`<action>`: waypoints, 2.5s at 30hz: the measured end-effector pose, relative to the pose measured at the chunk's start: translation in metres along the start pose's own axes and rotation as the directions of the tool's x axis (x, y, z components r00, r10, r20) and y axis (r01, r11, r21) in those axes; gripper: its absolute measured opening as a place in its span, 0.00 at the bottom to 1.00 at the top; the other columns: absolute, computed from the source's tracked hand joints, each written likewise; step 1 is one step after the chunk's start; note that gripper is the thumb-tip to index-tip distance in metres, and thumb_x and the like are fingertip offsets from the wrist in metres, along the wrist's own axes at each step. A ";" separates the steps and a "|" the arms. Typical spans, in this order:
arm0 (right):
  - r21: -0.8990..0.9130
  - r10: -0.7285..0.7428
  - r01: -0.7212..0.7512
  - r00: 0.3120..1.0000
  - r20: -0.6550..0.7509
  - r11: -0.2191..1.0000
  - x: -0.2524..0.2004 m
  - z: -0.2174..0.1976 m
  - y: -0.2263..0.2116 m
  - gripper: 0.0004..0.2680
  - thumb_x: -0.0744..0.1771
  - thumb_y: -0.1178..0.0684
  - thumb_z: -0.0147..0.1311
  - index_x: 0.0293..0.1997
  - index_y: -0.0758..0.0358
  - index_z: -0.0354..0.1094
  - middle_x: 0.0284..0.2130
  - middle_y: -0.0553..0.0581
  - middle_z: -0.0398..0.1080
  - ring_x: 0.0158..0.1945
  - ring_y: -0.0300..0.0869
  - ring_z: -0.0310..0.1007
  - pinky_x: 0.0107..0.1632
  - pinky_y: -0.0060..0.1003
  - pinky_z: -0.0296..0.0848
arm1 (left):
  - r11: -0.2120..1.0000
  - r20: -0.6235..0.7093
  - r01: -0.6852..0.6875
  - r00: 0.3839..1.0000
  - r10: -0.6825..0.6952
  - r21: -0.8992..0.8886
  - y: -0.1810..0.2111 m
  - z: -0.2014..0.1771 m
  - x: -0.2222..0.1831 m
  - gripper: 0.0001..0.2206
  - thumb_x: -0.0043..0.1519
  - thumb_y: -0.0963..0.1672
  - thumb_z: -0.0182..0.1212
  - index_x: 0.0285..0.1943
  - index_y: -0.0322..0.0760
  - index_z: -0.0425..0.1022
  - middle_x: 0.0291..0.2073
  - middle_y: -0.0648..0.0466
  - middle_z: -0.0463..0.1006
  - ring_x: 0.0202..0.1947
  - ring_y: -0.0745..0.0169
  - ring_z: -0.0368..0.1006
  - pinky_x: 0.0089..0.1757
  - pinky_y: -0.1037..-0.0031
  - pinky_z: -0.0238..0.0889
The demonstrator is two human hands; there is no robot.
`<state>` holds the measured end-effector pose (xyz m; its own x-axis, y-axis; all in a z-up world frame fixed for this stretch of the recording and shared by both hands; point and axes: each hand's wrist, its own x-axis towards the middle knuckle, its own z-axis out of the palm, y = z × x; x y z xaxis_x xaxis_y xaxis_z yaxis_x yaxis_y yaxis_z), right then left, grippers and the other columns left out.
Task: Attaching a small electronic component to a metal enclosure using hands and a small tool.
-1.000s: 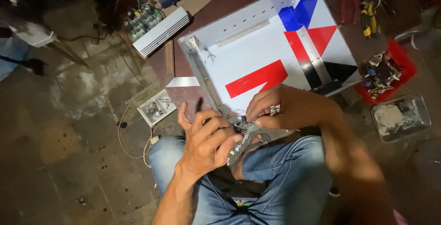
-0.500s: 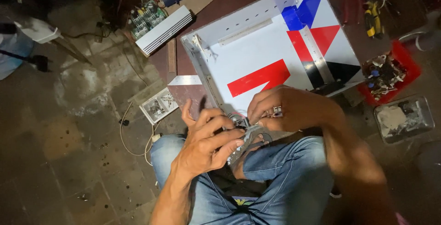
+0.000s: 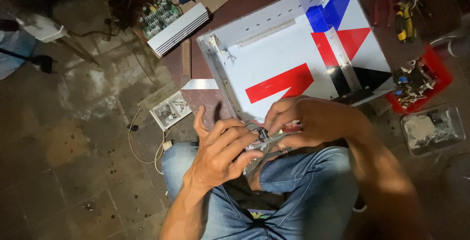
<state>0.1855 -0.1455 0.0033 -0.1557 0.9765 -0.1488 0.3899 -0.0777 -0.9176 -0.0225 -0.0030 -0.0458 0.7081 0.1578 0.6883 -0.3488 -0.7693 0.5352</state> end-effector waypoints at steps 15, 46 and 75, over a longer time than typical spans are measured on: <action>-0.224 -0.088 0.071 0.994 -0.069 0.972 -0.001 0.005 0.006 0.06 0.62 0.53 0.64 0.38 0.61 0.79 0.36 0.60 0.77 0.37 0.51 0.78 0.40 0.43 0.75 | 0.992 -0.074 -0.056 0.995 0.064 0.110 0.021 -0.007 0.018 0.03 0.59 0.43 0.68 0.34 0.40 0.81 0.32 0.53 0.76 0.37 0.53 0.71 0.50 0.57 0.65; 0.201 0.273 -0.191 0.767 -0.580 0.961 -0.009 0.010 0.024 0.10 0.63 0.58 0.62 0.47 0.67 0.71 0.32 0.59 0.74 0.36 0.39 0.73 0.44 0.38 0.75 | 0.987 0.343 0.032 0.939 0.025 -0.158 -0.020 -0.012 0.048 0.05 0.57 0.41 0.68 0.30 0.36 0.77 0.29 0.51 0.77 0.34 0.51 0.76 0.48 0.57 0.67; -0.048 0.214 -0.299 0.776 -0.593 0.953 -0.008 0.060 -0.056 0.17 0.61 0.54 0.65 0.54 0.65 0.72 0.35 0.65 0.74 0.40 0.52 0.78 0.45 0.45 0.78 | 0.977 -0.138 -0.165 0.980 0.146 -0.134 -0.022 0.033 0.002 0.18 0.56 0.36 0.67 0.54 0.27 0.70 0.39 0.46 0.71 0.35 0.48 0.75 0.40 0.58 0.73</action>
<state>0.1106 -0.1610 0.0333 0.5008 0.8605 -0.0932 0.4617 -0.3566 -0.8122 0.0076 -0.0061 -0.0725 0.5577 0.1278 0.8201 -0.5399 -0.6947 0.4754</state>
